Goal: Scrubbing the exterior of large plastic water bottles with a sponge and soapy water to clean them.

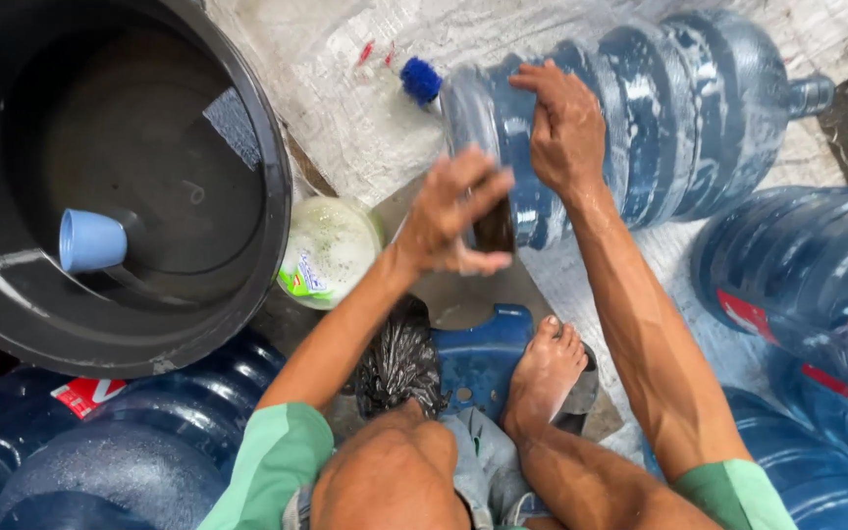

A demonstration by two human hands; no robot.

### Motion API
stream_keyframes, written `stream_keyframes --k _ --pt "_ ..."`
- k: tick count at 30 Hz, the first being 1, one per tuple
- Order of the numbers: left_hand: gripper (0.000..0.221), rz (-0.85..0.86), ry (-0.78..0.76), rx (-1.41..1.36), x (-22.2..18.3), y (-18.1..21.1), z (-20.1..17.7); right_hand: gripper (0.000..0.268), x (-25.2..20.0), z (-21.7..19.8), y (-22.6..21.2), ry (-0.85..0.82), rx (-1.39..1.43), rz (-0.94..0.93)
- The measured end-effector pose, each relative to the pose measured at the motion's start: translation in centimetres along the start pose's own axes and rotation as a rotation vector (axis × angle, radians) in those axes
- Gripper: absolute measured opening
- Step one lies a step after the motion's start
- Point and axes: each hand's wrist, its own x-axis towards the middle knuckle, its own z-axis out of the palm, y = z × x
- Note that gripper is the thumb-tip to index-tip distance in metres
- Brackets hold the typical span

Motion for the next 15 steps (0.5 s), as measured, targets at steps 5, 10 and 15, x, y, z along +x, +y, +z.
stream_keyframes --k 5,10,15 --pt "0.103 -0.466 0.193 -0.053 4.1 -0.6 -0.8 0.033 1.7 0.7 1.0 -0.055 -0.062 0.015" --pt "0.068 0.095 0.106 0.257 -1.8 2.0 2.5 0.038 2.6 0.8 1.4 -0.046 -0.030 -0.013" --pt "0.071 0.123 0.119 0.307 0.9 -0.2 1.5 0.038 2.2 0.9 1.6 -0.056 -0.045 -0.004"
